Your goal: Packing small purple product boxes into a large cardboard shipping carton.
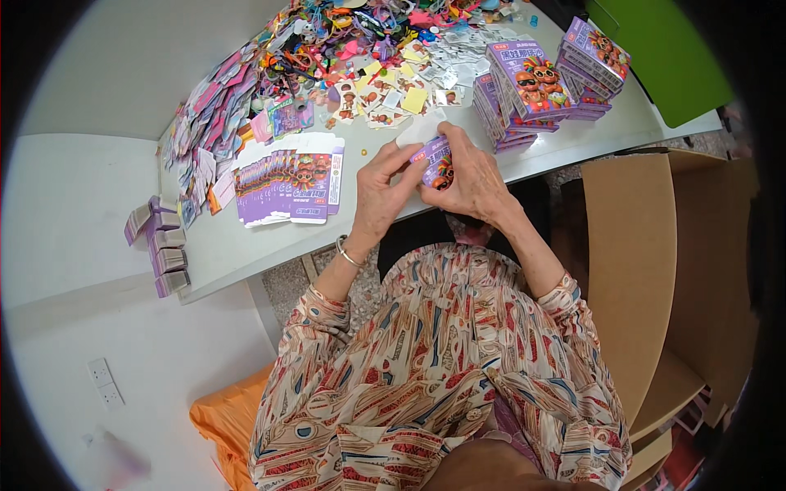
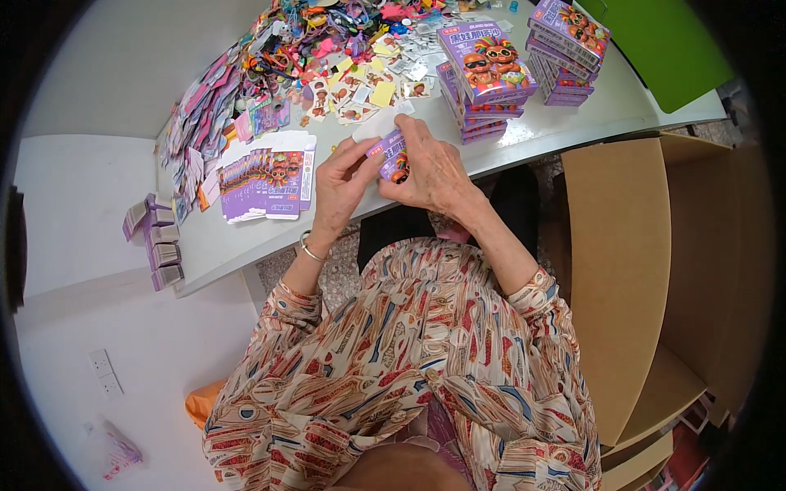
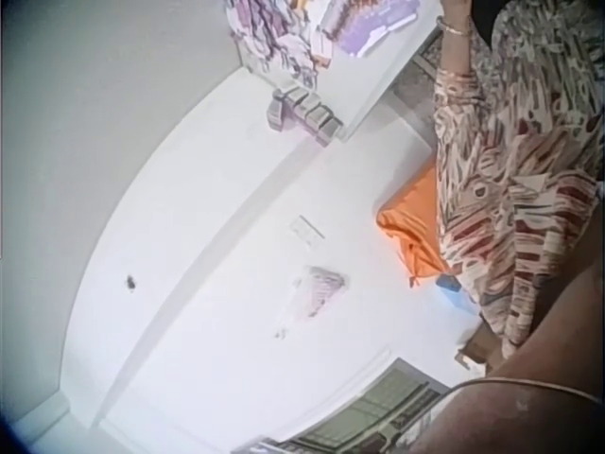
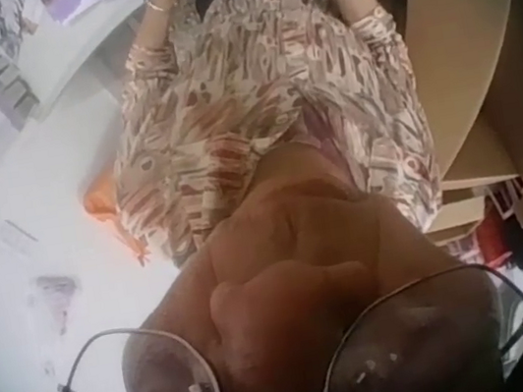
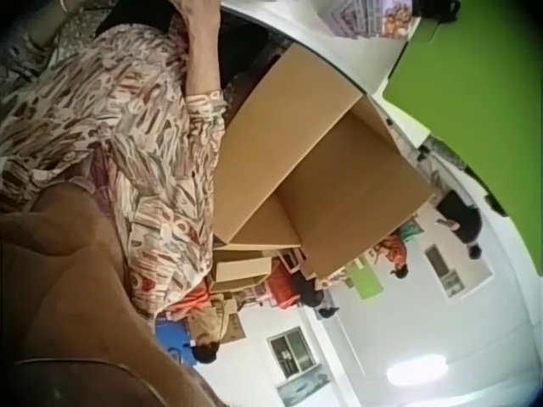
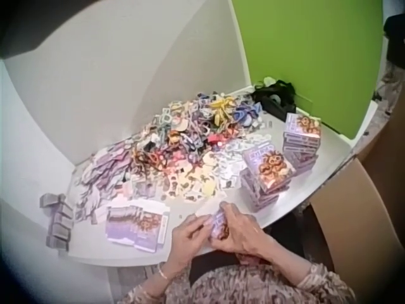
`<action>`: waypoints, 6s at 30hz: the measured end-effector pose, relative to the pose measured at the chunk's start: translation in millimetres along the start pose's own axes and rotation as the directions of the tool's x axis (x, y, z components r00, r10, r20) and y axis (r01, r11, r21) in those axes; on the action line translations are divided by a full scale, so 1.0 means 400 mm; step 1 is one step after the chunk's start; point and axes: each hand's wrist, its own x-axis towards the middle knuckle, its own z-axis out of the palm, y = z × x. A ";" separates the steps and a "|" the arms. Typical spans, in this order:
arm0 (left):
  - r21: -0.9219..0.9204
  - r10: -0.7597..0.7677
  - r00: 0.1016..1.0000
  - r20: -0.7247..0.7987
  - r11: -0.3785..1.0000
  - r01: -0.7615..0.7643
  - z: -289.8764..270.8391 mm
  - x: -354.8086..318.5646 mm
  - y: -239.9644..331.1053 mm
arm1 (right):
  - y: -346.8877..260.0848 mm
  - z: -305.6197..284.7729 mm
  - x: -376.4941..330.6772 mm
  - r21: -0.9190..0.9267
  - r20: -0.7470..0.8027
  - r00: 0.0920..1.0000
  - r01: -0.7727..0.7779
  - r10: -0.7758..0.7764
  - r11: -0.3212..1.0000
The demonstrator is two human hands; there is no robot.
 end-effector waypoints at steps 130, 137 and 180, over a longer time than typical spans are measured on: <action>0.127 0.008 0.999 -0.038 0.992 -0.003 -0.172 0.099 0.012 | -0.079 0.165 0.047 0.019 -0.048 0.998 -0.045 0.046 0.999; -0.138 -0.034 0.997 -0.067 0.990 0.024 -0.167 0.025 0.012 | -0.054 0.090 0.065 0.314 0.208 0.960 -0.247 0.187 0.917; 0.379 0.147 0.929 0.341 0.882 -0.279 -0.149 -0.041 0.044 | -0.011 0.034 0.038 0.518 0.499 0.864 -0.362 0.071 0.775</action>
